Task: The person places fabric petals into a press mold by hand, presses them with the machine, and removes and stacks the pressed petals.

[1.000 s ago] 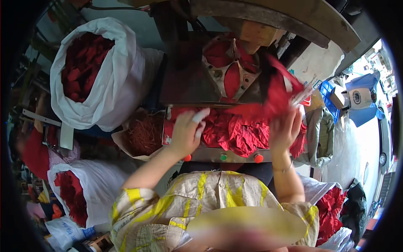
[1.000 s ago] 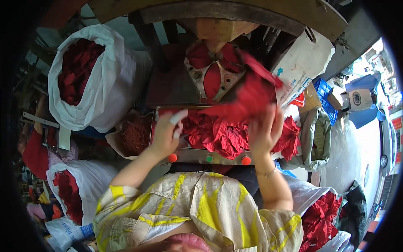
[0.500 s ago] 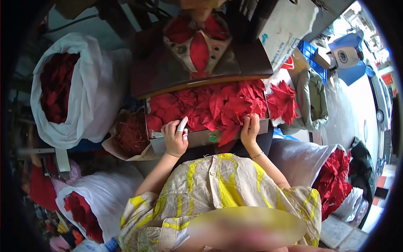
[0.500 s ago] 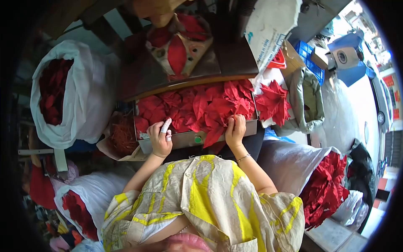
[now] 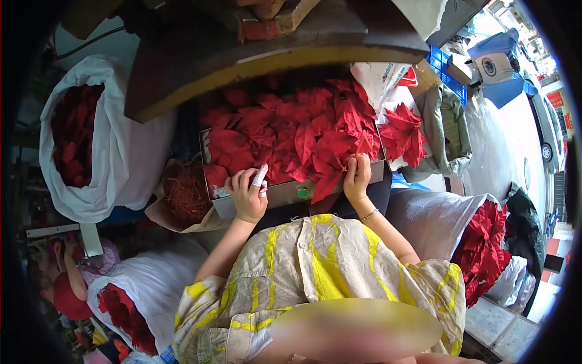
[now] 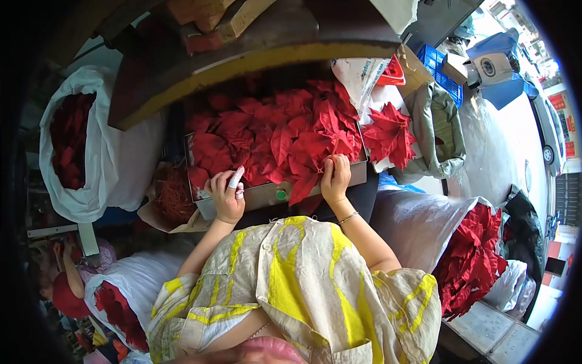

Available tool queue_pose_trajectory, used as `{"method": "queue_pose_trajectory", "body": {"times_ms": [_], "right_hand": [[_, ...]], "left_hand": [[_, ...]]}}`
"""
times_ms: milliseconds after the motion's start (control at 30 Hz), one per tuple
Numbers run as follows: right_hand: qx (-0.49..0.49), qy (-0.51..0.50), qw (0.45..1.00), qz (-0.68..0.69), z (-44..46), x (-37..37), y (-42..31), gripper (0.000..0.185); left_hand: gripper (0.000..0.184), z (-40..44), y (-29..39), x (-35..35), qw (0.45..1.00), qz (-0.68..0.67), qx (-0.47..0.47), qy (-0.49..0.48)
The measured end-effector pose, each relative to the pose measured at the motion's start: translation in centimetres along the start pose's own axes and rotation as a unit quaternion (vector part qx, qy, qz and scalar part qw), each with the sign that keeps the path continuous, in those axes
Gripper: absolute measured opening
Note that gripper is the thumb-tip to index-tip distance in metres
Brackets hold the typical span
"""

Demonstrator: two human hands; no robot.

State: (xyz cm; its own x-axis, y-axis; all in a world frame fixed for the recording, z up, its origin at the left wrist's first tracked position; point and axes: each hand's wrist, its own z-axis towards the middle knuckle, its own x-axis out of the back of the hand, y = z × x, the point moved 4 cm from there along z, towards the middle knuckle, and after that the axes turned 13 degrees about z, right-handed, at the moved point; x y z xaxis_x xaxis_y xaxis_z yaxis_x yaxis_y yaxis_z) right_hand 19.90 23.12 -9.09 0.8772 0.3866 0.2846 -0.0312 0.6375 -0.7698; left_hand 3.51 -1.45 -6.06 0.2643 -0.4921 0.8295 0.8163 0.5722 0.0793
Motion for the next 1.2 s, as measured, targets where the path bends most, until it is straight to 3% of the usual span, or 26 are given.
{"method": "queue_pose_trajectory", "body": {"times_ms": [67, 167, 200, 267, 333, 400, 467, 500, 533, 600, 633, 667, 733, 800, 867, 900, 967, 1000, 1033, 1067, 1133, 1200], "right_hand": [[-0.024, 0.001, 0.999, 0.037, 0.2, 0.1, 0.0, 0.006], [-0.106, 0.042, 0.987, 0.118, 0.9, 1.0, 0.4, 0.012], [-0.148, 0.068, 0.975, 0.15, 1.5, 1.8, -0.1, 0.014], [-0.132, 0.092, 0.969, 0.186, 5.4, 2.5, -5.9, 0.019], [-0.221, 0.025, 0.894, 0.389, 7.8, 1.5, -8.8, 0.024], [-0.272, -0.156, 0.836, 0.451, 7.8, -0.4, -9.7, 0.024], [-0.362, -0.295, 0.78, 0.416, 6.7, -2.1, -12.2, 0.026], [-0.372, -0.337, 0.779, 0.377, 5.9, -2.9, -13.1, 0.027], [-0.378, -0.324, 0.748, 0.439, 4.7, -3.5, -12.8, 0.028], [-0.359, -0.344, 0.77, 0.4, 4.0, -2.4, -12.4, 0.026], [-0.355, -0.339, 0.778, 0.392, 3.6, -1.4, -11.7, 0.026], [-0.351, -0.337, 0.783, 0.387, 3.4, -0.3, -10.9, 0.026], [-0.345, -0.205, 0.844, 0.355, 5.3, 2.6, -9.9, 0.026], [-0.192, 0.007, 0.918, 0.347, 9.4, 4.9, -10.5, 0.022], [-0.071, 0.087, 0.915, 0.387, 13.1, 5.4, -13.6, 0.019], [-0.069, 0.089, 0.916, 0.385, 14.0, 4.7, -14.1, 0.019], [0.017, -0.073, 0.956, 0.283, 14.9, 2.1, -16.1, 0.016], [-0.021, -0.15, 0.953, 0.264, 13.9, 0.4, -15.1, 0.014], [-0.034, -0.236, 0.946, 0.221, 12.8, -0.9, -14.8, 0.013], [-0.049, -0.293, 0.923, 0.246, 11.2, -1.9, -14.1, 0.015], [-0.211, -0.382, 0.82, 0.37, 7.3, -3.0, -12.9, 0.02], [-0.246, -0.451, 0.76, 0.399, 4.0, -2.8, -12.7, 0.019]], "left_hand": [[0.035, -0.2, 0.0, 0.2, 1.0, 0.007, -0.005, 0.006], [0.035, 0.5, -0.5, 0.9, 0.991, -0.128, 0.008, 0.044], [0.033, -0.1, -1.2, 0.5, 0.958, -0.253, 0.119, -0.064], [0.024, 3.1, 0.7, 3.4, 0.927, -0.35, 0.135, -0.002], [0.02, 6.6, 2.4, 5.9, 0.919, -0.381, 0.099, -0.001], [0.021, 10.0, 5.0, 7.0, 0.903, -0.419, 0.075, -0.054], [0.025, 11.1, 6.4, 4.5, 0.882, -0.459, 0.068, -0.081], [0.022, 10.6, 7.0, 2.8, 0.773, -0.578, 0.189, -0.18], [0.022, 10.7, 6.9, 2.8, 0.774, -0.578, 0.187, -0.181], [0.021, 10.1, 6.2, 2.3, 0.6, -0.674, 0.352, -0.249], [0.02, 9.8, 5.6, 1.8, 0.584, -0.682, 0.395, -0.193], [0.021, 10.0, 4.3, 1.8, 0.61, -0.661, 0.397, -0.182], [0.022, 10.7, 2.9, 2.7, 0.599, -0.666, 0.346, -0.278], [0.022, 10.9, 3.7, 3.5, 0.599, -0.641, 0.323, -0.355], [0.021, 11.0, 5.1, 4.0, 0.597, -0.627, 0.319, -0.386], [0.021, 10.9, 6.2, 4.2, 0.597, -0.622, 0.292, -0.414], [0.018, 10.9, 7.5, 4.8, 0.591, -0.619, 0.247, -0.454], [0.018, 10.7, 7.6, 5.2, 0.591, -0.619, 0.245, -0.456], [0.018, 10.6, 7.6, 5.7, 0.66, -0.577, 0.205, -0.435], [0.017, 10.6, 7.6, 6.1, 0.722, -0.532, 0.164, -0.411], [0.014, 10.0, 6.2, 6.9, 0.752, -0.502, 0.164, -0.394], [0.015, 8.6, 4.5, 6.2, 0.753, -0.51, 0.147, -0.389]]}}
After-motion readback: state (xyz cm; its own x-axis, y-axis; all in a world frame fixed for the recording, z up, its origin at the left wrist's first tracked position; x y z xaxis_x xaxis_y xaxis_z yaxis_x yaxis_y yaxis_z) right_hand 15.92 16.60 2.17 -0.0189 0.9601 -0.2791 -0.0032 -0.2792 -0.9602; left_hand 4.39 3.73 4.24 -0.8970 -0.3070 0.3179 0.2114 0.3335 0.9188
